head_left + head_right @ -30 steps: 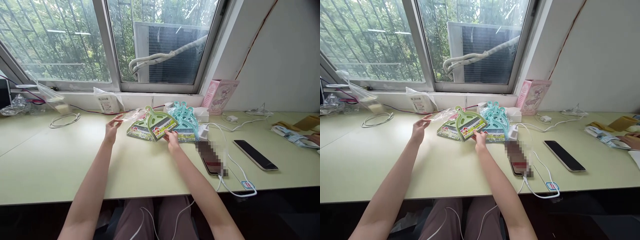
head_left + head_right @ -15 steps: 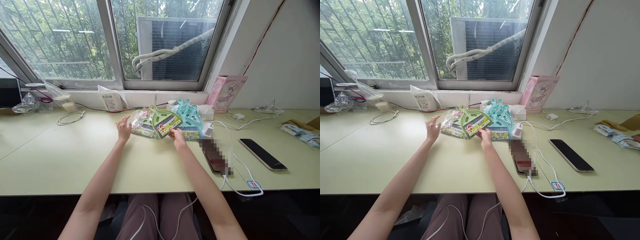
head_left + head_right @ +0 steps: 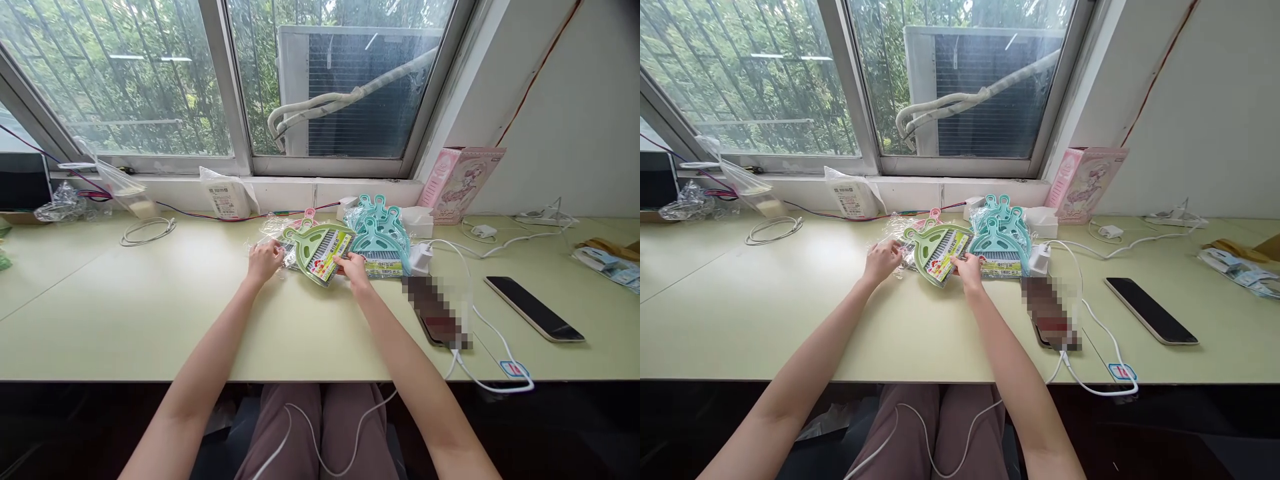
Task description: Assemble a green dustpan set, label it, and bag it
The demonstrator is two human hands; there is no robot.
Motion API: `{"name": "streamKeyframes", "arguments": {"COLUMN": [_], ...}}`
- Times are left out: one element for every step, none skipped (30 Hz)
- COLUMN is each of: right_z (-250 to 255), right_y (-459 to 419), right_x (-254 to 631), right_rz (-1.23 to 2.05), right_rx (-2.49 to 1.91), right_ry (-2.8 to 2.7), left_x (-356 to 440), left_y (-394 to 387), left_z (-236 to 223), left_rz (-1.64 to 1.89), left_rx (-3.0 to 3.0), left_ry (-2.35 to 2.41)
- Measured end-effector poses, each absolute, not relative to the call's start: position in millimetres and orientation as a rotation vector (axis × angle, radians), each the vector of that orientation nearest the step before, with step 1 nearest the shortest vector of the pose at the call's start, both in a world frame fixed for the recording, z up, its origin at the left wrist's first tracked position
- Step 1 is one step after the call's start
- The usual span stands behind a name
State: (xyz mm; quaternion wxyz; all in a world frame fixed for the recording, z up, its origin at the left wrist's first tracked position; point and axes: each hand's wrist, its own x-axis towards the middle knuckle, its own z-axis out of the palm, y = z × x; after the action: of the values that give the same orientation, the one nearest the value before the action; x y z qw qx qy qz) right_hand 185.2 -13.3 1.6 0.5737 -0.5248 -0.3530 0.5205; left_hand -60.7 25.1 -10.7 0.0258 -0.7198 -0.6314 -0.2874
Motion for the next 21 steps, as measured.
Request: {"name": "streamKeyframes", "arguments": {"right_z": [1.8, 2.2, 2.9, 3.8, 4.9, 6.2, 7.6, 9.0, 10.4, 11.8, 13.0, 14.0, 14.9, 15.6, 16.2, 16.6, 16.9, 17.0, 16.9, 16.7, 16.3], "right_y": [-13.4, -13.6, -13.8, -14.1, -14.4, -14.8, -15.2, -15.7, -16.3, -16.9, -17.5, -18.0, -18.5, -18.7, -18.8, -18.8, -18.6, -18.4, -18.2, -18.0, -17.9], "right_x": [185.3, 185.8, 186.6, 187.7, 188.8, 189.9, 190.8, 191.6, 192.1, 192.5, 192.8, 193.1, 193.5, 194.1, 195.0, 196.1, 197.4, 198.7, 199.9, 200.9, 201.5], "right_rz": [1.222, 1.224, 1.226, 1.226, 1.227, 1.230, 1.236, 1.245, 1.256, 1.266, 1.272, 1.274, 1.276, 1.279, 1.283, 1.288, 1.294, 1.298, 1.303, 1.307, 1.310], "right_rx": [-1.237, -1.239, -1.240, -1.241, -1.244, -1.248, -1.254, -1.264, -1.271, -1.278, -1.282, -1.287, -1.293, -1.297, -1.299, -1.300, -1.297, -1.297, -1.298, -1.304, -1.310], "right_ry": [-0.840, -0.851, -0.860, -0.868, -0.874, -0.880, -0.882, -0.882, -0.885, -0.886, -0.889, -0.892, -0.895, -0.899, -0.903, -0.908, -0.913, -0.919, -0.927, -0.934, -0.942], "left_x": [-59.8, -59.5, -59.7, -60.4, -61.6, -63.1, -64.6, -66.1, -67.3, -68.1, -68.6, -68.6, -68.4, -68.0, -67.5, -67.1, -67.0, -67.2, -67.8, -68.8, -70.0], "left_y": [24.7, 24.7, 24.9, 25.4, 26.1, 27.0, 27.9, 28.7, 29.5, 30.0, 30.4, 30.5, 30.4, 30.2, 29.9, 29.7, 29.6, 29.6, 29.9, 30.3, 31.0], "left_z": [-11.2, -12.1, -13.0, -13.9, -14.6, -15.1, -15.4, -15.4, -15.3, -15.2, -15.0, -14.9, -14.8, -14.8, -14.9, -15.0, -15.2, -15.4, -15.6, -15.8, -15.7], "left_rz": [-0.882, -0.854, -0.815, -0.777, -0.753, -0.744, -0.748, -0.758, -0.768, -0.773, -0.776, -0.775, -0.771, -0.765, -0.761, -0.761, -0.768, -0.786, -0.818, -0.861, -0.912], "left_rx": [-2.200, -2.184, -2.174, -2.165, -2.156, -2.150, -2.143, -2.137, -2.131, -2.126, -2.122, -2.119, -2.115, -2.112, -2.107, -2.099, -2.085, -2.067, -2.043, -2.015, -1.984], "left_ry": [-1.958, -1.964, -1.971, -1.984, -2.003, -2.027, -2.053, -2.077, -2.098, -2.115, -2.127, -2.137, -2.146, -2.155, -2.166, -2.176, -2.185, -2.196, -2.206, -2.217, -2.232]}}
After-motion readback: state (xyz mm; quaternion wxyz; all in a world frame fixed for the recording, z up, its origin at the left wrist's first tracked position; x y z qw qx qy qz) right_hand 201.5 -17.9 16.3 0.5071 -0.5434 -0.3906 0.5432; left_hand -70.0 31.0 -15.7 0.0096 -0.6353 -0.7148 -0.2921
